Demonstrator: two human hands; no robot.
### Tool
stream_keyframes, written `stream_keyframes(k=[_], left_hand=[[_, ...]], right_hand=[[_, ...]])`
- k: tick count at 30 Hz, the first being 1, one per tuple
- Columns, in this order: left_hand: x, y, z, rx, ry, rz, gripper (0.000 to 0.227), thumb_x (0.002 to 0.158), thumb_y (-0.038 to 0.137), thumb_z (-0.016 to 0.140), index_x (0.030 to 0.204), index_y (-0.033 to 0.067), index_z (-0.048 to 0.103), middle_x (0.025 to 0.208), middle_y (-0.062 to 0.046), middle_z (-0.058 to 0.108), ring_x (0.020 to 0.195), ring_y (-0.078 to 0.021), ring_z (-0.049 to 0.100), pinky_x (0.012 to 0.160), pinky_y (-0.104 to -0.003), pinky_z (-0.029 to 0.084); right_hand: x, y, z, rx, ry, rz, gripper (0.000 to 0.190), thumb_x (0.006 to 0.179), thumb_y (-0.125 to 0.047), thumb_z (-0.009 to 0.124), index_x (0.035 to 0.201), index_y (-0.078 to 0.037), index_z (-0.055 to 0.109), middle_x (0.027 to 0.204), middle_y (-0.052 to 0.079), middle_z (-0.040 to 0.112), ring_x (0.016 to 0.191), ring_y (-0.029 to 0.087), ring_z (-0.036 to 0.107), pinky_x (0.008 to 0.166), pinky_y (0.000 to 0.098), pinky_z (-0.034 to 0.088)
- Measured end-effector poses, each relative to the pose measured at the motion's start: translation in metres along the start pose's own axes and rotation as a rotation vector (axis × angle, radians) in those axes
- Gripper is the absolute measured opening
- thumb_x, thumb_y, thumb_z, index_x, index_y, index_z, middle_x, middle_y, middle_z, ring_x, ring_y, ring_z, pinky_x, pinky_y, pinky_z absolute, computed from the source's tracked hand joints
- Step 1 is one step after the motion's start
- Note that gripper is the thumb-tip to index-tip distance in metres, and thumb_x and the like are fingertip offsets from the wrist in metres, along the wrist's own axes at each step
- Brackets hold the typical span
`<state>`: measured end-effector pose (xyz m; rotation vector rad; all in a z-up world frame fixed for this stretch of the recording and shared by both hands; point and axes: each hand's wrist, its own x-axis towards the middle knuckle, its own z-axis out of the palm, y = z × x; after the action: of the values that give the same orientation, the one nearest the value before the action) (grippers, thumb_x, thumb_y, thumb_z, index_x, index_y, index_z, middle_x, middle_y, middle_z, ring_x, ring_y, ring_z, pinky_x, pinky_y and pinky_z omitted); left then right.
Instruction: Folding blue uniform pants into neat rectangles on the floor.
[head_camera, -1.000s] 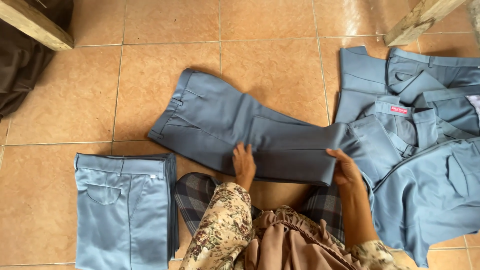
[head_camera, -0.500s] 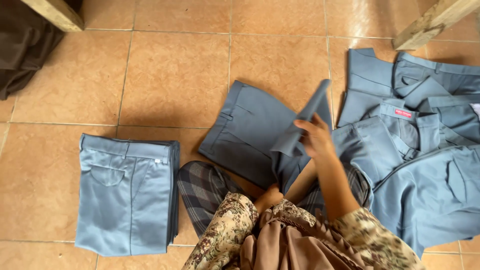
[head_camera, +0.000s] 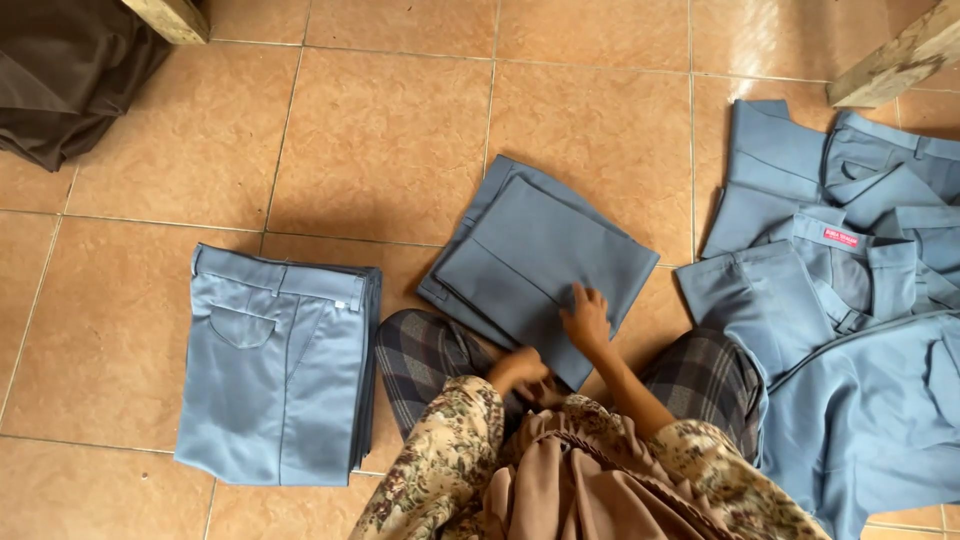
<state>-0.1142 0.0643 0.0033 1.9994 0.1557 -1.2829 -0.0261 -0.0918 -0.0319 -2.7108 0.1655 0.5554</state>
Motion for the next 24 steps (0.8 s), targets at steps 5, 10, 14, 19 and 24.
stream_keyframes(k=[5,10,14,19,24], left_hand=[[0.045,-0.036,-0.106,0.103,0.844,-0.013,0.027,0.091,0.026,0.059,0.113,0.0175,0.072,0.100,-0.010,0.071,0.097,-0.0329,0.070,0.079,-0.050,0.060],[0.051,-0.049,-0.154,0.180,0.952,-0.178,0.037,0.100,0.025,0.056,0.134,0.0113,0.059,0.133,-0.013,0.057,0.124,-0.0353,0.056,0.096,-0.047,0.053],[0.072,-0.050,-0.133,0.079,0.773,-0.200,0.044,0.100,0.035,0.058,0.138,0.0133,0.059,0.126,-0.014,0.063,0.117,-0.0361,0.064,0.092,-0.050,0.056],[0.052,-0.026,-0.105,-0.122,0.822,-0.076,0.034,0.098,0.037,0.061,0.125,0.0161,0.064,0.121,-0.013,0.070,0.115,-0.0371,0.068,0.092,-0.051,0.057],[-0.044,0.005,-0.101,-0.242,0.962,-0.092,0.026,0.102,0.029,0.053,0.122,0.0135,0.056,0.117,-0.019,0.071,0.110,-0.0400,0.069,0.089,-0.056,0.057]], right_hand=[[-0.073,-0.017,-0.036,-0.115,-0.054,-0.155,0.072,0.096,-0.021,0.062,0.160,-0.027,0.029,0.163,0.009,0.021,0.148,0.034,0.025,0.109,0.0771,0.030],[-0.060,0.015,-0.044,-0.192,-0.088,-0.205,0.076,0.096,-0.016,0.049,0.163,-0.031,0.018,0.172,0.006,0.010,0.157,0.025,0.012,0.113,0.0765,0.023],[-0.032,0.058,-0.058,-0.267,-0.027,-0.196,0.080,0.093,-0.014,0.050,0.162,-0.041,0.019,0.172,0.005,0.015,0.157,0.025,0.014,0.113,0.0756,0.025],[-0.010,0.074,-0.072,-0.226,-0.006,-0.064,0.076,0.093,-0.038,0.060,0.160,-0.045,0.026,0.169,0.011,0.022,0.157,0.031,0.017,0.112,0.0776,0.021],[-0.049,0.039,-0.077,0.019,-0.097,-0.108,0.087,0.090,-0.060,0.062,0.164,-0.037,0.021,0.169,0.019,0.018,0.156,0.040,0.014,0.112,0.0789,0.018]])
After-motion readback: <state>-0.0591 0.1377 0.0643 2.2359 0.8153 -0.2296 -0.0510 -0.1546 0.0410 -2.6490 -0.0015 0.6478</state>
